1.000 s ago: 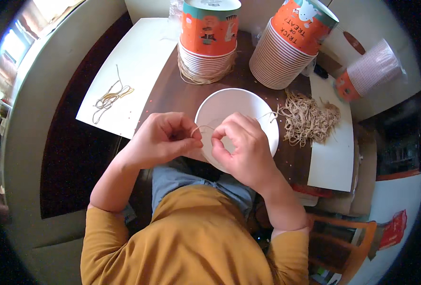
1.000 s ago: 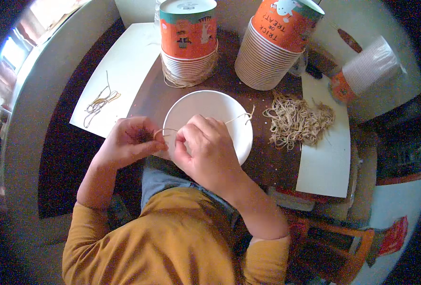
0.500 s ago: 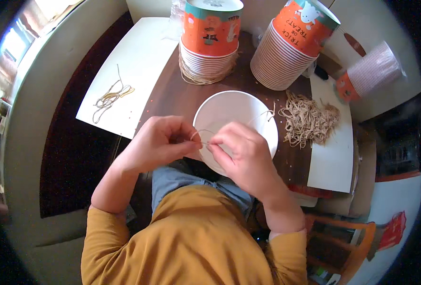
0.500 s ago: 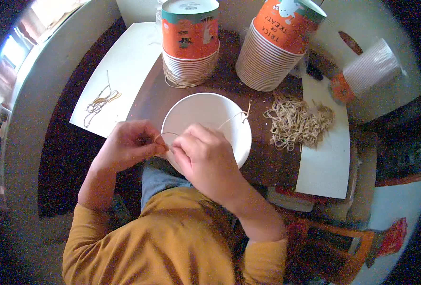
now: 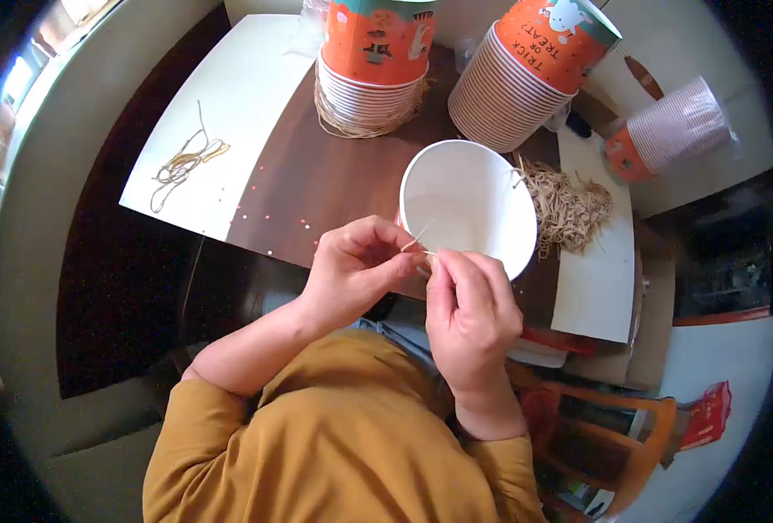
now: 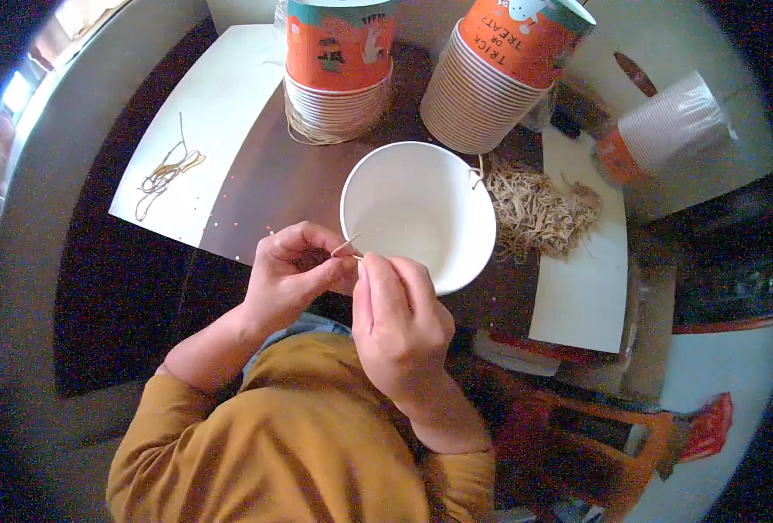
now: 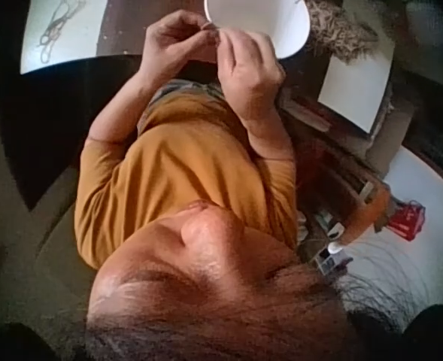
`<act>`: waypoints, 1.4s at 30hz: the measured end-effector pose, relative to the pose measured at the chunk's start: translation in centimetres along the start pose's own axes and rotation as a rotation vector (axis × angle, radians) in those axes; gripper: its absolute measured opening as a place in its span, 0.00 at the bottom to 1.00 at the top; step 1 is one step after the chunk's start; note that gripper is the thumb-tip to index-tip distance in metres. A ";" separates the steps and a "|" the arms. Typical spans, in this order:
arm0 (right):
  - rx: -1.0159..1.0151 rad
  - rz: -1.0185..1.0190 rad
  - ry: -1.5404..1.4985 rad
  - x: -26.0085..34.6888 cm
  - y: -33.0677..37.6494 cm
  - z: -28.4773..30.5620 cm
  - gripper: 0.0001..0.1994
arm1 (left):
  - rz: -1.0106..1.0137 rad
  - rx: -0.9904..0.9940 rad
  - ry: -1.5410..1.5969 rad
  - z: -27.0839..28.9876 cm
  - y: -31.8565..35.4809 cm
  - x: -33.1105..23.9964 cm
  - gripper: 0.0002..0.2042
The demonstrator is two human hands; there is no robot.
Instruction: Attaching elastic strings to paper buckets/cups as part of an assembly process.
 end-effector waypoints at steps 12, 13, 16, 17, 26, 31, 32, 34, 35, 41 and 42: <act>-0.111 0.188 -0.071 -0.2 4.5 -1.0 0.11 | -0.891 -0.110 -0.654 0.1 3.0 -4.4 0.11; -0.089 0.193 -0.048 -0.4 4.6 -1.4 0.11 | -0.553 -0.193 -0.470 1.6 2.1 -2.6 0.08; -0.087 0.144 0.004 -1.3 4.0 -2.5 0.09 | -0.038 -0.282 -0.067 3.1 1.3 1.3 0.03; -0.112 0.144 0.019 -1.7 3.9 -2.7 0.09 | 0.019 -0.268 0.025 3.2 1.2 2.0 0.04; 0.093 -0.156 -0.241 -4.1 4.1 -7.5 0.08 | 0.242 -0.340 0.261 4.0 0.8 3.8 0.04; 0.307 -1.099 -1.244 -5.4 6.6 -10.9 0.09 | 0.172 -0.347 0.258 4.4 0.8 3.2 0.05; 0.283 -1.160 -1.311 -5.4 6.8 -11.1 0.08 | 0.172 -0.349 0.258 4.3 0.8 3.2 0.05; 0.240 -1.203 -1.352 -5.5 7.2 -11.6 0.08 | 0.073 -0.320 0.208 4.0 0.6 2.3 0.05; 0.197 -1.247 -1.395 -5.7 7.4 -11.8 0.08 | 0.073 -0.322 0.207 4.0 0.6 2.3 0.05; 0.238 -1.387 -1.440 -5.4 7.7 -12.3 0.08 | -0.024 -0.348 -0.028 4.2 0.8 1.3 0.04; 0.237 -1.386 -1.441 -5.4 7.8 -12.3 0.08 | -0.094 -0.339 -0.128 3.9 1.0 0.5 0.04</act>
Point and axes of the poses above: each hand's wrist, its own y-axis away from the middle knuckle, its own z-axis out of the back of the hand, x = y × z, the point moved 8 cm from there along -y, towards the middle knuckle, and after that the axes turned 11 degrees about -x, right-handed, at the moved point
